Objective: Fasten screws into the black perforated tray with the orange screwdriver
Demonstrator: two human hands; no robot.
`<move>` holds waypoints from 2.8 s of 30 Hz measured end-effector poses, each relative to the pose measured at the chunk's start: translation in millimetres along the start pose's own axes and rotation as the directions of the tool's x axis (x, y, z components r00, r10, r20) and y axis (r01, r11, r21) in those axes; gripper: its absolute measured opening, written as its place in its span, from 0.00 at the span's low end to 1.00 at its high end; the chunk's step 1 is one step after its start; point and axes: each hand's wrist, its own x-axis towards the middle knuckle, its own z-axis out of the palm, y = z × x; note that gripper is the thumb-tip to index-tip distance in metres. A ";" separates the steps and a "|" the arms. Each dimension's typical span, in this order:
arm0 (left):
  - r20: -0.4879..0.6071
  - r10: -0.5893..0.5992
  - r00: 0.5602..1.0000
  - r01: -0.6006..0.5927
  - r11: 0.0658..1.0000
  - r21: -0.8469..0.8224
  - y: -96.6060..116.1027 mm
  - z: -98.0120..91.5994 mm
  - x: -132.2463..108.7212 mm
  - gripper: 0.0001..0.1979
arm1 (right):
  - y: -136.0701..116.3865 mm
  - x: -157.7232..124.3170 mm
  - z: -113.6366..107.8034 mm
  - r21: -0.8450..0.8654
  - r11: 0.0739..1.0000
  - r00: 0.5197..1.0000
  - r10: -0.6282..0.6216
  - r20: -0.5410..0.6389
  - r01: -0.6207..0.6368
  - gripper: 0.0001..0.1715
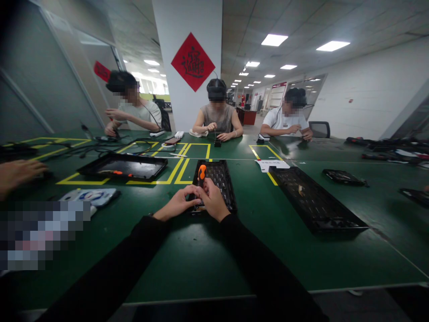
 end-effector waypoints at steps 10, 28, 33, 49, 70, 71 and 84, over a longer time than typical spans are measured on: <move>0.050 -0.013 0.999 0.015 0.999 -0.038 1.5 -5.0 -1.1 0.11 | -0.3 -0.5 -1.0 -0.012 1.000 1.000 0.018 0.012 -0.018 0.15; -0.003 0.024 1.000 -0.024 1.000 0.005 -1.5 0.7 -1.5 0.09 | -0.3 1.9 -0.4 0.013 0.999 0.998 0.041 -0.058 -0.040 0.19; -0.008 0.003 1.000 -0.003 1.000 0.022 -0.1 1.6 -1.0 0.10 | 1.6 3.3 -0.9 0.043 0.998 0.993 0.058 -0.103 -0.054 0.19; 0.083 0.025 0.996 -0.024 1.000 -0.013 -2.6 -5.3 -0.4 0.09 | -1.2 2.0 -1.3 0.130 0.991 0.998 0.043 -0.039 -0.037 0.14; -0.047 -0.039 0.998 0.039 0.999 -0.006 -5.2 3.0 -0.3 0.09 | 0.3 -1.1 0.1 0.027 0.999 0.998 0.028 -0.058 -0.027 0.19; -0.051 -0.038 0.998 0.038 0.999 -0.017 -5.0 3.0 -0.2 0.09 | 0.5 -1.2 0.4 0.042 0.999 0.997 0.034 -0.065 -0.031 0.19; -0.010 -0.018 1.000 0.017 0.999 -0.036 -4.2 -0.6 -0.5 0.09 | 3.4 0.8 1.2 0.267 0.955 0.990 0.141 -0.014 -0.132 0.18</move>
